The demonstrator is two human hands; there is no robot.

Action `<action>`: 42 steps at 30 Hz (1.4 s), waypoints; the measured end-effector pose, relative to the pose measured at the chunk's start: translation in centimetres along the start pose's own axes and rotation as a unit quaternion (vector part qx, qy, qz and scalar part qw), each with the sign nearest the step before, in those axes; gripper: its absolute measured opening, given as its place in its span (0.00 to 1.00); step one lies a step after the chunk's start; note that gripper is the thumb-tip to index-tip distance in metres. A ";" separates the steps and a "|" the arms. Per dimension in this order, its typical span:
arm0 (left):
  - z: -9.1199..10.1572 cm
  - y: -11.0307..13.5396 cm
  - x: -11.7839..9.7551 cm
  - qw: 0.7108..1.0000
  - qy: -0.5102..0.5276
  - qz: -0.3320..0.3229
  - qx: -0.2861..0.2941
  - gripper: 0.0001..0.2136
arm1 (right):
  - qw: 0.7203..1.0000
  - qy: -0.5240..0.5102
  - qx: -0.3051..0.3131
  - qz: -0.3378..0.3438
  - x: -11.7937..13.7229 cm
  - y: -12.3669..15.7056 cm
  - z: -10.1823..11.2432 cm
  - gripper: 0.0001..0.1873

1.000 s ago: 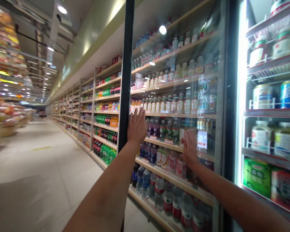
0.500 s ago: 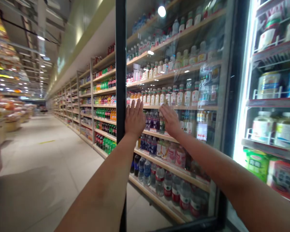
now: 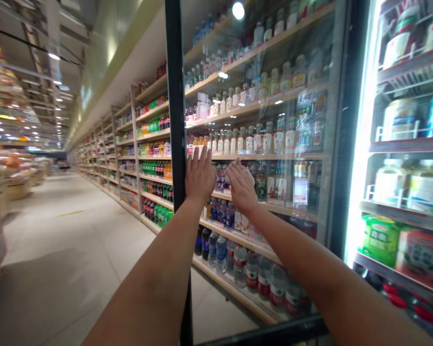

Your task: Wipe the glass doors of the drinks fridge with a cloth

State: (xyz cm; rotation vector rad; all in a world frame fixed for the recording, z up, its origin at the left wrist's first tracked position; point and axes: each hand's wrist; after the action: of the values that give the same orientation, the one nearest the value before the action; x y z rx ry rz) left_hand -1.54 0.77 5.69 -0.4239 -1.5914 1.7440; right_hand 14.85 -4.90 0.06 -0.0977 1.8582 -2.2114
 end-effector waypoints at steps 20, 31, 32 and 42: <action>-0.7 7.3 -4.8 0.964 -0.022 -0.242 0.103 0.26 | 0.981 0.154 0.037 -0.114 -10.2 4.3 6.6 0.31; -0.1 -1.0 -1.6 0.993 -0.036 -0.113 -0.008 0.25 | 0.974 0.193 -0.071 -0.092 -10.7 7.7 3.6 0.31; -0.4 -0.5 -2.0 0.994 -0.033 -0.105 -0.012 0.26 | 0.975 0.192 -0.069 -0.092 -10.7 7.8 3.6 0.31; -0.2 -1.6 -0.1 0.987 -0.011 -0.157 0.010 0.24 | 0.974 0.194 -0.068 -0.091 -11.2 8.0 3.5 0.31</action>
State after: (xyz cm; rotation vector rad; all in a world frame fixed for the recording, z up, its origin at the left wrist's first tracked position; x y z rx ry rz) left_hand -0.90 0.84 7.13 -0.1332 -1.5596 1.5271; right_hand 27.62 -6.85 -5.87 0.1574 2.2891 -2.3530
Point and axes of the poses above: each hand's wrist, its own y-axis away from the middle knuckle, its own z-axis out of the back of the hand, x = y × z, and after that the axes turned 5 degrees about -z, right-handed
